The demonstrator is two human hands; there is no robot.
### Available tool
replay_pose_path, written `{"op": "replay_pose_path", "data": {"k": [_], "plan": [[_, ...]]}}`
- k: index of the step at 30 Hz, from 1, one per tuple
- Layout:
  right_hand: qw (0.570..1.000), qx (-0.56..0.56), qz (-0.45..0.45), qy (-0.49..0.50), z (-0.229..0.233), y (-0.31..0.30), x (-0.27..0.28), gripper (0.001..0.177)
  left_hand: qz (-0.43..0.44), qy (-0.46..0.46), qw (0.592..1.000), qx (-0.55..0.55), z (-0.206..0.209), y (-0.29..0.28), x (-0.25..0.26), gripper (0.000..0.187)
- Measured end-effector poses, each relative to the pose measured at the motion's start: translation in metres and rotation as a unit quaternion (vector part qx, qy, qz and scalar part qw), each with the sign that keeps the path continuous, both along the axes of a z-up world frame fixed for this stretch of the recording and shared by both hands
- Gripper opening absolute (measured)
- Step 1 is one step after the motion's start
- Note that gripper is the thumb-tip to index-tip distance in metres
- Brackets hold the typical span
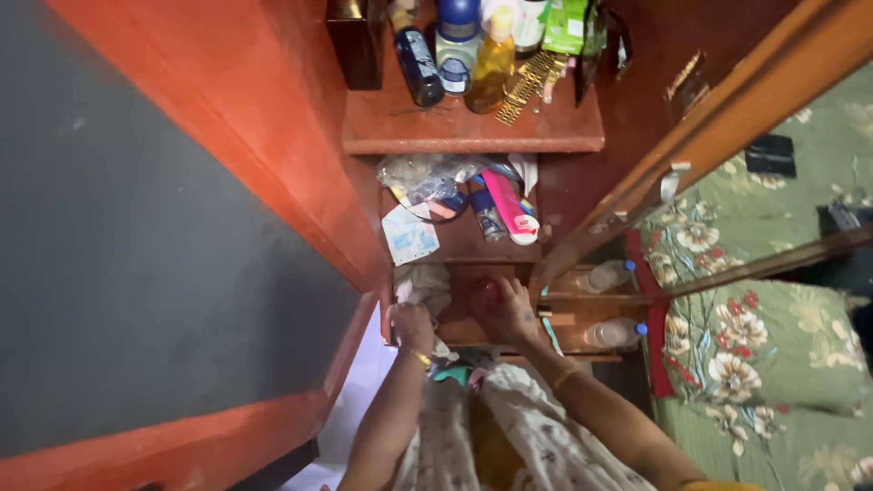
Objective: The person removes various items from a wooden cupboard, including bottles, boxes, and a cloth. They then use the cloth to wipe the interior shelves of the cupboard. Finally, the person places some of the items back onto the shelves.
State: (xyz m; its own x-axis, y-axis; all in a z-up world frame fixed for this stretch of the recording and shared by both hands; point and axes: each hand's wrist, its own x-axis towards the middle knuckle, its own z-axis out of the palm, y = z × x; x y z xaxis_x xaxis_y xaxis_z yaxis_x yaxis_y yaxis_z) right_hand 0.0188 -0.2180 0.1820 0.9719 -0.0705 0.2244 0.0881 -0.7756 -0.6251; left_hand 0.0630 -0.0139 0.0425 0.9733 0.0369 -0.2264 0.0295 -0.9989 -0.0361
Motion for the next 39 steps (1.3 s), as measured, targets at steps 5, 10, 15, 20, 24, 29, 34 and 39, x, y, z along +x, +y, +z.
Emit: {"op": "replay_pose_path", "data": {"k": [5, 10, 15, 20, 24, 29, 34, 39], "plan": [[0.995, 0.068, 0.025, 0.062, -0.022, -0.008, 0.02, 0.064, 0.015, -0.046, 0.988, -0.145, 0.036, 0.04, -0.029, 0.026], [0.994, 0.073, 0.046, -0.07, -0.031, -0.011, 0.021, 0.074, -0.002, -0.057, 0.975, -0.214, 0.095, 0.028, -0.05, 0.029], [0.984, 0.053, 0.106, -0.134, 0.021, -0.008, -0.002, 0.067, -0.003, -0.06, 0.919, -0.389, 0.202, -0.012, -0.048, 0.043], [0.957, 0.126, 0.186, -0.183, 0.155, 0.003, 0.005, 0.039, -0.09, -0.214, 0.783, -0.577, 0.361, -0.037, -0.04, 0.03], [0.907, 0.119, 0.189, -0.357, 0.306, 0.005, 0.028, 0.026, -0.205, -0.483, 0.668, -0.528, 0.483, -0.037, -0.023, 0.036], [0.833, -0.024, 0.117, -0.541, 0.481, 0.007, 0.046, 0.037, -0.196, -0.639, 0.613, -0.422, 0.592, -0.041, 0.017, 0.056], [0.825, -0.236, 0.084, -0.507, 0.581, 0.008, 0.083, 0.057, -0.179, -0.633, 0.674, -0.336, 0.638, -0.054, 0.059, 0.066], [0.825, -0.379, 0.08, -0.412, 0.611, 0.006, 0.132, 0.068, -0.149, -0.631, 0.727, -0.226, 0.634, -0.058, 0.081, 0.072]]}}
